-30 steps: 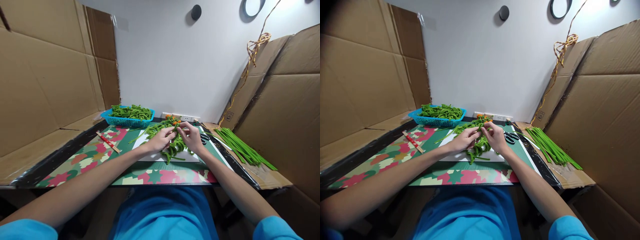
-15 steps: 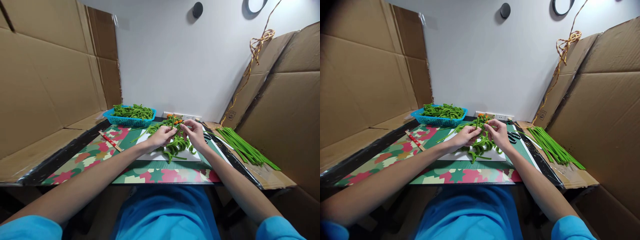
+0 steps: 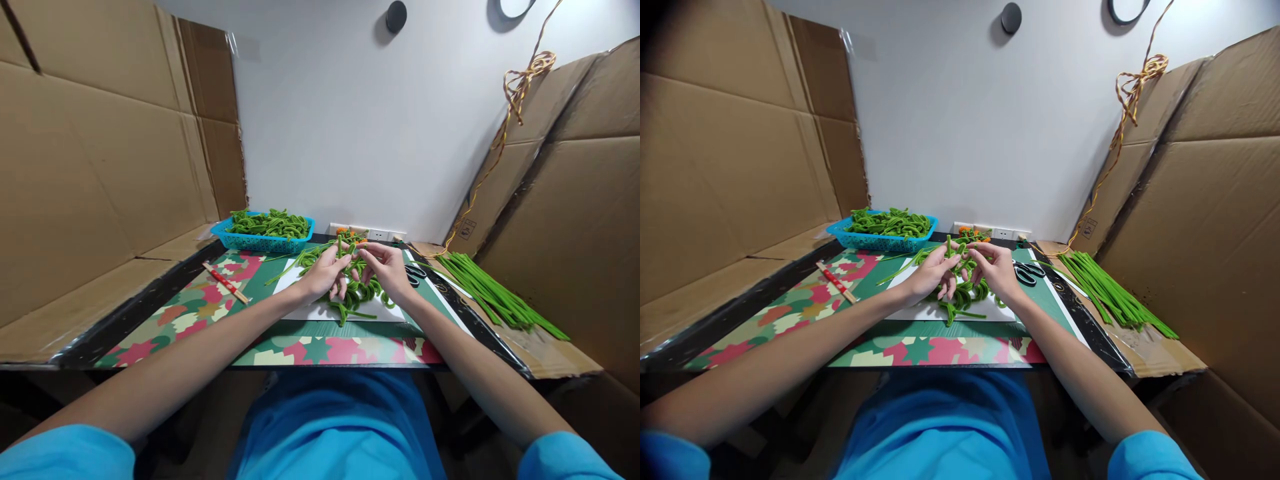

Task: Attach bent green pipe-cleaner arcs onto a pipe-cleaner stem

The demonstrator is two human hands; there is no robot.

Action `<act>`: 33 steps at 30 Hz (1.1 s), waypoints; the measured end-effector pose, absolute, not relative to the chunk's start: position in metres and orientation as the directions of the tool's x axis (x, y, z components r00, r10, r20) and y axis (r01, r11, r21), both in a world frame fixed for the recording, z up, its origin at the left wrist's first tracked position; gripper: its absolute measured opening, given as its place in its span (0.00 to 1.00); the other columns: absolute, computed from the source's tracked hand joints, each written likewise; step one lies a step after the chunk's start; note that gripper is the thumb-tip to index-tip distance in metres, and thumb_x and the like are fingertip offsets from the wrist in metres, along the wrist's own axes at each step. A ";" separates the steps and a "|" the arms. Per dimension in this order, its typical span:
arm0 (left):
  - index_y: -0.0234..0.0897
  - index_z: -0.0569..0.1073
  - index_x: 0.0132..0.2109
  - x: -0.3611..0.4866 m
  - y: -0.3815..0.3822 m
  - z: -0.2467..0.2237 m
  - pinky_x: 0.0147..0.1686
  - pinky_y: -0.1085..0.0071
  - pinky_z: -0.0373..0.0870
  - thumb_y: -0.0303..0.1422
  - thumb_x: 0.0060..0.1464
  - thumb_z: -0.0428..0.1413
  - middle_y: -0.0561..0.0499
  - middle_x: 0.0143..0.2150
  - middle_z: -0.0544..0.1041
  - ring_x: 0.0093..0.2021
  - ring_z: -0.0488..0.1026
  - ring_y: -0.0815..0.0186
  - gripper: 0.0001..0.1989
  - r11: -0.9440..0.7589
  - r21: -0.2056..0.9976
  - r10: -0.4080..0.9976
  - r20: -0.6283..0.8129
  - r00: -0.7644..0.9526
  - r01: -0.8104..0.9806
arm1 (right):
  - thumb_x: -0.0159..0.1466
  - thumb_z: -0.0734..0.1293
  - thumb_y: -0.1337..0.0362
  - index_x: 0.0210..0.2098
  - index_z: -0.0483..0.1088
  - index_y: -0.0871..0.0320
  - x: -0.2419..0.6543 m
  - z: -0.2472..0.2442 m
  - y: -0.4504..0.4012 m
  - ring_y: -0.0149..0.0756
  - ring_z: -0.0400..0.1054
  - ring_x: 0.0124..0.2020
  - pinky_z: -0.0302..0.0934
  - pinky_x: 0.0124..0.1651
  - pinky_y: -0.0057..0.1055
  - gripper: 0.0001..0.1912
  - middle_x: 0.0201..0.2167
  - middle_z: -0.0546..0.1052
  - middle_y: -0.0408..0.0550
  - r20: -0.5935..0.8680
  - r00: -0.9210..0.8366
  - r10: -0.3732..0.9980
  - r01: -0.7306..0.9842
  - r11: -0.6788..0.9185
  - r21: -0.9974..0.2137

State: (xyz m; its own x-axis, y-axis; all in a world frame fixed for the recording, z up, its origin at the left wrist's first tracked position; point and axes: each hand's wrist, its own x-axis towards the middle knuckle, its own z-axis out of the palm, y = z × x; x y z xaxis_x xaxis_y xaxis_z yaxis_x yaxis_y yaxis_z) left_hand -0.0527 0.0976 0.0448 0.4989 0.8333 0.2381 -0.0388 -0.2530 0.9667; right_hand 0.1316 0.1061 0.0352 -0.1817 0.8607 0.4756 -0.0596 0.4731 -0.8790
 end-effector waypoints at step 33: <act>0.42 0.61 0.44 -0.053 0.093 0.046 0.10 0.78 0.51 0.49 0.61 0.59 0.55 0.24 0.77 0.10 0.63 0.72 0.19 -0.249 0.968 0.866 0.234 0.441 -0.025 | 0.68 0.69 0.48 0.28 0.75 0.56 0.135 0.030 0.106 0.35 0.64 0.18 0.57 0.24 0.31 0.20 0.18 0.71 0.42 0.568 -0.316 0.760 0.182 0.636 -0.750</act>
State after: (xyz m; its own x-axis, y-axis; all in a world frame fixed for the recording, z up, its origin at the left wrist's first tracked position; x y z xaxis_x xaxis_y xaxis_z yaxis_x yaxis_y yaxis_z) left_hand -0.0526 0.0927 0.0462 0.4414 0.8661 0.2344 -0.0250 -0.2493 0.9681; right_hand 0.1352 0.1063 0.0302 -0.3155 0.7604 0.5677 0.1815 0.6356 -0.7504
